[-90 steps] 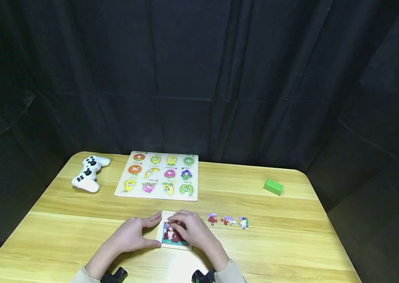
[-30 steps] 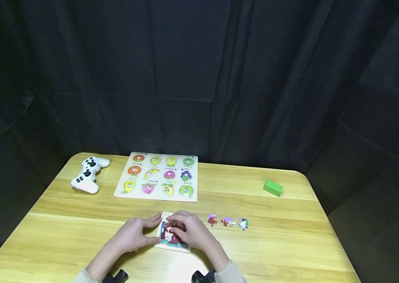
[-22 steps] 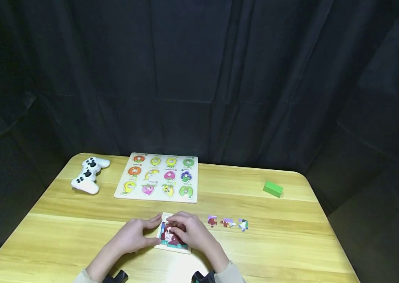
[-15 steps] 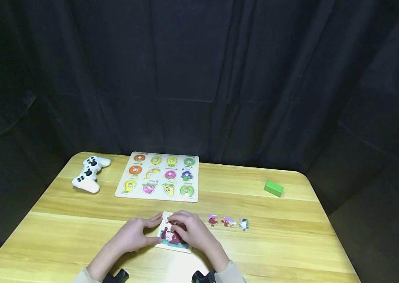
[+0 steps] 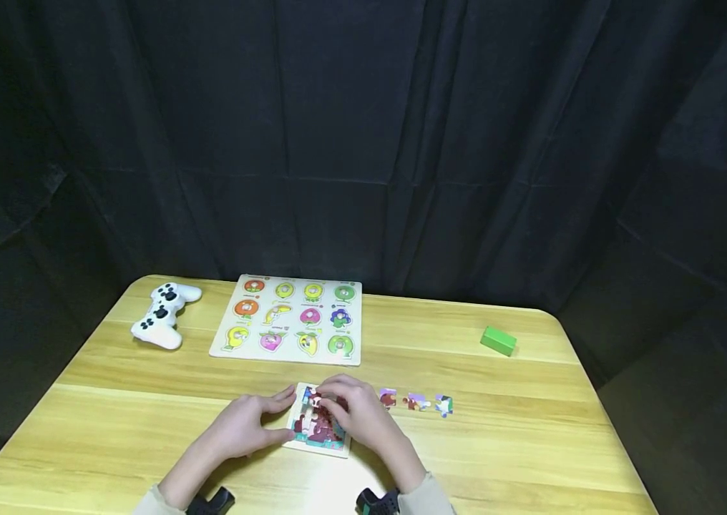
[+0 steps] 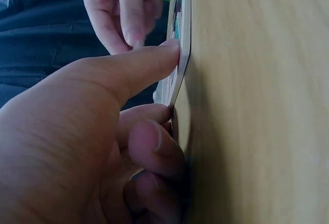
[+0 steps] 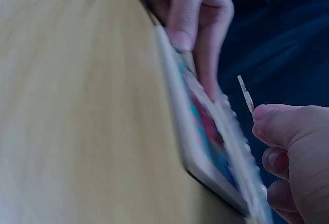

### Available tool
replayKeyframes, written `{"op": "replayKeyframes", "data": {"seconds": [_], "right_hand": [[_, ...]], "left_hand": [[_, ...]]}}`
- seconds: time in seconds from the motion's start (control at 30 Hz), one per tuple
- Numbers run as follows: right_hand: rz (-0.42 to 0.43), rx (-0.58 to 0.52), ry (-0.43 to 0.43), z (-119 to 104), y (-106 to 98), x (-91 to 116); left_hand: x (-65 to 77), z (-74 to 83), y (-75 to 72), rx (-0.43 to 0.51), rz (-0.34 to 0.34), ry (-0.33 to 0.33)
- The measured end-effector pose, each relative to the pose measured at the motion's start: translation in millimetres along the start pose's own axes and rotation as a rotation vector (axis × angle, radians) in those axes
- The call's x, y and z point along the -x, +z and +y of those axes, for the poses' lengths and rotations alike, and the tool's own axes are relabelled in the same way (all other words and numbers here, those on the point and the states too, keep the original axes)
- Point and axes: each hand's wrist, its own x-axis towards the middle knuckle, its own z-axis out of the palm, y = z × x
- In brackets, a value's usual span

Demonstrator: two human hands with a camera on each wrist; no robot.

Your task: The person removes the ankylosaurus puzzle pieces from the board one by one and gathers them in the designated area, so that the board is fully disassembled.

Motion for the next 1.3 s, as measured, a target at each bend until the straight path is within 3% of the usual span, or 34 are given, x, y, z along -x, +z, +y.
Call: {"op": "replayKeyframes", "data": {"seconds": [0.17, 0.47, 0.73, 0.9, 1.07, 1.3], "right_hand": [[0.061, 0.043, 0.009, 7, -21, 13], [0.164, 0.119, 0.022, 27, -55, 61], [0.222, 0.203, 0.003, 37, -70, 95], [0.190, 0.204, -0.017, 41, -67, 102], [0.210, 0.211, -0.028, 44, -63, 101], [0.219, 0.126, -0.008, 45, -62, 102]], "left_hand": [[1.2, 1.7, -0.8, 0.011, -0.002, 0.008], [3.1, 3.0, -2.1, 0.021, 0.005, 0.026], [2.2, 1.9, -1.1, 0.015, -0.001, 0.013], [2.9, 1.3, -1.2, 0.007, 0.000, 0.009], [2.6, 1.8, -1.0, 0.010, 0.001, 0.017], [2.7, 1.6, -0.6, 0.015, 0.004, 0.014]]}}
